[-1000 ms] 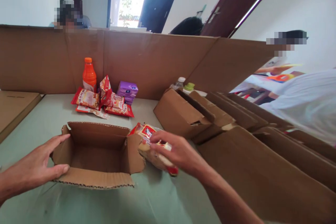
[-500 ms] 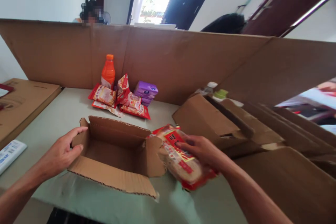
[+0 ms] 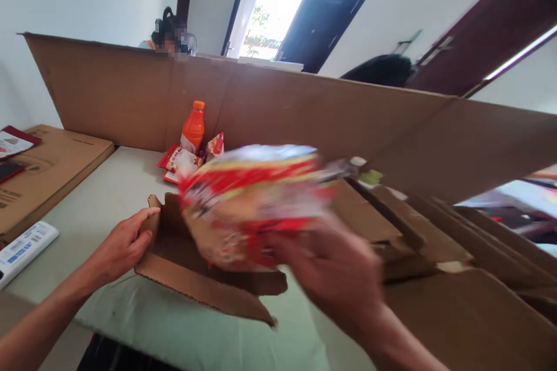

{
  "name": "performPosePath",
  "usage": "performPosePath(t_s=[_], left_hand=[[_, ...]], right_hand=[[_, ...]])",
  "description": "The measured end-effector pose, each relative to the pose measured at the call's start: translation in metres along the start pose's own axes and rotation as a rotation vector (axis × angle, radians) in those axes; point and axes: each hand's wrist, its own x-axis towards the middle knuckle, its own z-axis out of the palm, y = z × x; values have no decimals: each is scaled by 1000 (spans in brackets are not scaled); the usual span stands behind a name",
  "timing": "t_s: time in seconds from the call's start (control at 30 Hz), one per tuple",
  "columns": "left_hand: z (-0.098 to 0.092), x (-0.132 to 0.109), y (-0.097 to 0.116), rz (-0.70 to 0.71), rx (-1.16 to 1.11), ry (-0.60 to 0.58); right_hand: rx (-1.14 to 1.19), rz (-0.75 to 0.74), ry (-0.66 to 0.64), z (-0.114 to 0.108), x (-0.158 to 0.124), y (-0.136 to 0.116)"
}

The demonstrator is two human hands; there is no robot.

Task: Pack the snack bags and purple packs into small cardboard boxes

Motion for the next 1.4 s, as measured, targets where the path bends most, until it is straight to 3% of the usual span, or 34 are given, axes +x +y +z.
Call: performPosePath(t_s=[0.1, 0.23, 0.4, 0.47, 0.53, 0.63, 0.7, 0.77, 0.87, 1.0, 1.1, 1.27, 1.4], left_hand=[[3, -2, -2, 9, -23, 13], [8, -3, 0, 5, 1, -29], [12, -1, 3, 28, -24, -34], [12, -2, -1, 51, -76, -12], [11, -5, -9, 97, -164, 24], [8, -13, -25, 123, -276, 55], [5, -17, -33, 124, -283, 72], [4, -18, -34, 147, -283, 88], [7, -16, -26, 173, -327, 63], [10, -12, -18, 258, -305, -16], [10, -12, -22, 340, -160, -46], [21, -9, -19, 240, 50, 127], [33, -1, -10, 170, 91, 212]], right_hand=[[-179, -228, -264, 34, 22, -30], [-350, -225, -682, 64, 40, -50], [-308, -242, -822, 62, 57, -58], [-232, -293, -754, 45, 55, -51], [-109, -303, -555, 21, 45, -36], [15, -162, -222, -17, 19, -6], [52, -36, -134, -33, -1, 12], [88, 58, -123, -36, -18, 24], [144, 89, -145, -16, -32, 32], [211, -24, -195, 14, -30, 34], [246, -119, -293, 19, -23, 34], [246, -173, -344, 16, -22, 38], [275, -81, -207, 19, -36, 45]])
